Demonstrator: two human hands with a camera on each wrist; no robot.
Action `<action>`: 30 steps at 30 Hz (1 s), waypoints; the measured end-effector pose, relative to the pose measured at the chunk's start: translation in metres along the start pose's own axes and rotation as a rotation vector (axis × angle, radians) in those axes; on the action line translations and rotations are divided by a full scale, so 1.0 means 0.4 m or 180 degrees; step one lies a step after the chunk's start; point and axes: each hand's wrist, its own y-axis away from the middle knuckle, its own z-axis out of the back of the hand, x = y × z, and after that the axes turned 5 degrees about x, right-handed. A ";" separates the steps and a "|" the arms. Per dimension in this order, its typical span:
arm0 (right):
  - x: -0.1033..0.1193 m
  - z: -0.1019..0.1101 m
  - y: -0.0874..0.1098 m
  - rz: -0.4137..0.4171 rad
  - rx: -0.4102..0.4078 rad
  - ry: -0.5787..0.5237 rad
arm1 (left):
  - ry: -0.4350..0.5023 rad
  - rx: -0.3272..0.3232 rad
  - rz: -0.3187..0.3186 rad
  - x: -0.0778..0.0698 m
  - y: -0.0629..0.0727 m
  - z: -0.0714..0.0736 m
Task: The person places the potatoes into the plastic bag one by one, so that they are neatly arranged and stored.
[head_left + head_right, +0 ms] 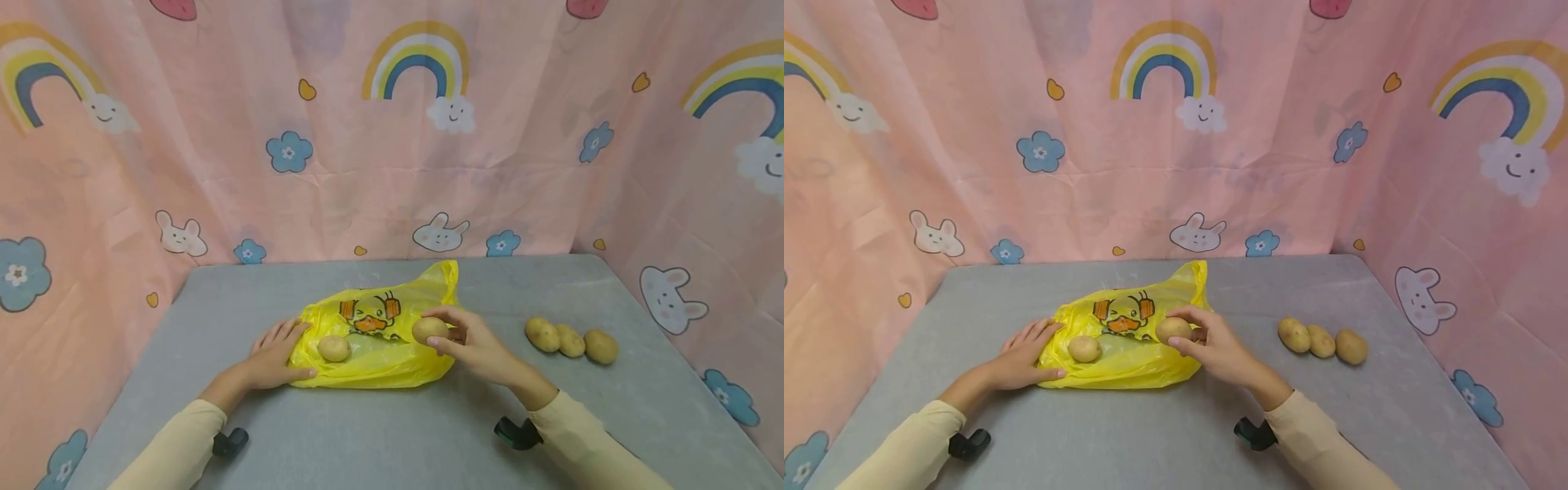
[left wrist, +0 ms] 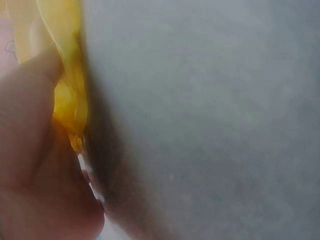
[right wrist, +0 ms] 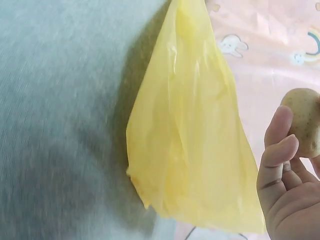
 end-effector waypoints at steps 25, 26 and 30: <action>0.029 -0.088 -0.108 -0.0056 0.0104 -0.0395 | 0.0033 -0.0035 0.0031 0.009 -0.008 -0.011; 0.031 -0.091 -0.111 -0.0064 0.0100 -0.0396 | 0.0037 -0.0045 0.0025 0.009 -0.008 -0.011; 0.035 -0.107 -0.126 -0.0104 0.0088 -0.0462 | 0.0044 -0.0071 0.0006 0.007 -0.006 -0.012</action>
